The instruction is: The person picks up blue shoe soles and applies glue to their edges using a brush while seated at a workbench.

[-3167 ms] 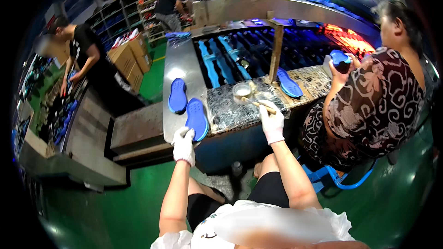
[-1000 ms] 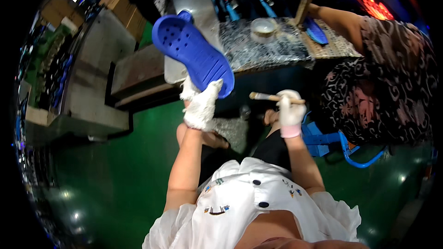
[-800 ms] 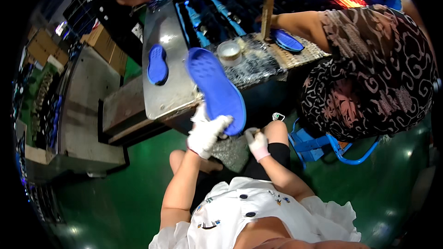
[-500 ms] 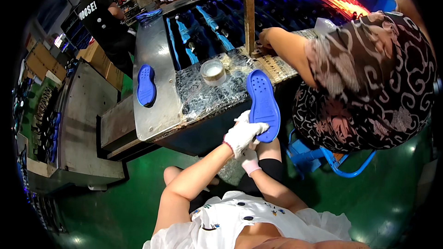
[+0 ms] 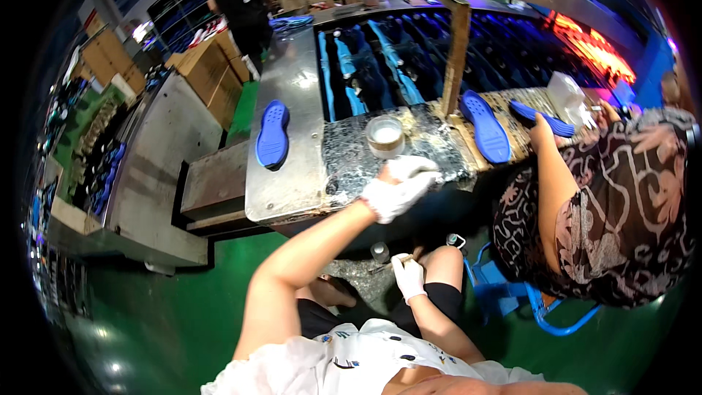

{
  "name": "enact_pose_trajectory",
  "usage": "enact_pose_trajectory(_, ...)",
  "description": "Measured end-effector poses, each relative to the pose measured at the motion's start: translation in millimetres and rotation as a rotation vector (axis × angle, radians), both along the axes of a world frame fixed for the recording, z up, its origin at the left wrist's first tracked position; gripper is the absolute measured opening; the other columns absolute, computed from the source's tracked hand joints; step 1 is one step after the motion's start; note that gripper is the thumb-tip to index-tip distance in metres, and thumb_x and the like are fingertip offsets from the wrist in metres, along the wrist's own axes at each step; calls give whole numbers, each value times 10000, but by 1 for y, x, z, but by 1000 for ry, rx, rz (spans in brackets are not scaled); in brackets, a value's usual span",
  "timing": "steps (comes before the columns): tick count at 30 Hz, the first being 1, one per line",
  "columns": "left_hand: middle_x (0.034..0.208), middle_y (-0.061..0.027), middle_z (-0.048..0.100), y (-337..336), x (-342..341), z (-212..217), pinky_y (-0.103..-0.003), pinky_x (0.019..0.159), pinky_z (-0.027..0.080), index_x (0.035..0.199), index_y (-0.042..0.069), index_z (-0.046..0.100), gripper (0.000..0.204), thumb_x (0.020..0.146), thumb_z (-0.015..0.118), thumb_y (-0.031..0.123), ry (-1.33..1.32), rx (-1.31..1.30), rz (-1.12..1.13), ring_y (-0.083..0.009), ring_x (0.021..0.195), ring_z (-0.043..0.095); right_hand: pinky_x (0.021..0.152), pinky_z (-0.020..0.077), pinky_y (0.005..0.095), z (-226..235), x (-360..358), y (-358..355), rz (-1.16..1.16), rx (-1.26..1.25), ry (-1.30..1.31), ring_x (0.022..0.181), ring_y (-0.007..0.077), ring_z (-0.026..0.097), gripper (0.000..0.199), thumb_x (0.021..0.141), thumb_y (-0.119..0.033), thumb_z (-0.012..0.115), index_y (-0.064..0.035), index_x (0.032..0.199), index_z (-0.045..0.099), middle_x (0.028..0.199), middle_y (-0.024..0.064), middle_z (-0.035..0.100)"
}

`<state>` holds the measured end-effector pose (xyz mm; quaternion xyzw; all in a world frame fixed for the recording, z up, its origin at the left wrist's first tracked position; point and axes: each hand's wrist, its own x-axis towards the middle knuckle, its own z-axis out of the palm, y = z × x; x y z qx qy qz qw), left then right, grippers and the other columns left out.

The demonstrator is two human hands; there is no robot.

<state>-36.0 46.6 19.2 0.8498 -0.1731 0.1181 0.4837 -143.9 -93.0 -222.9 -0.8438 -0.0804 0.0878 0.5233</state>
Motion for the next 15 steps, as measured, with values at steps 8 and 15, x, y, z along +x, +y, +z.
enact_pose_trajectory(8,1369,-196,464,271,-37,-4,-380,1046,372,1315,36,500,729,830,569,576,288,525,1531,-344,1277,432,688,497,319,-22,-7,3,89,-56,-9,725,194,646,259,901,-259,597,-9,912,667,771,109,676)
enact_pose_trajectory(15,1340,-173,508,329,-85,-56,-404,1034,379,1300,56,512,596,953,298,491,599,198,1222,-344,1252,466,689,504,338,-8,-8,3,83,11,102,723,233,664,244,883,-247,611,-11,909,667,769,126,682)
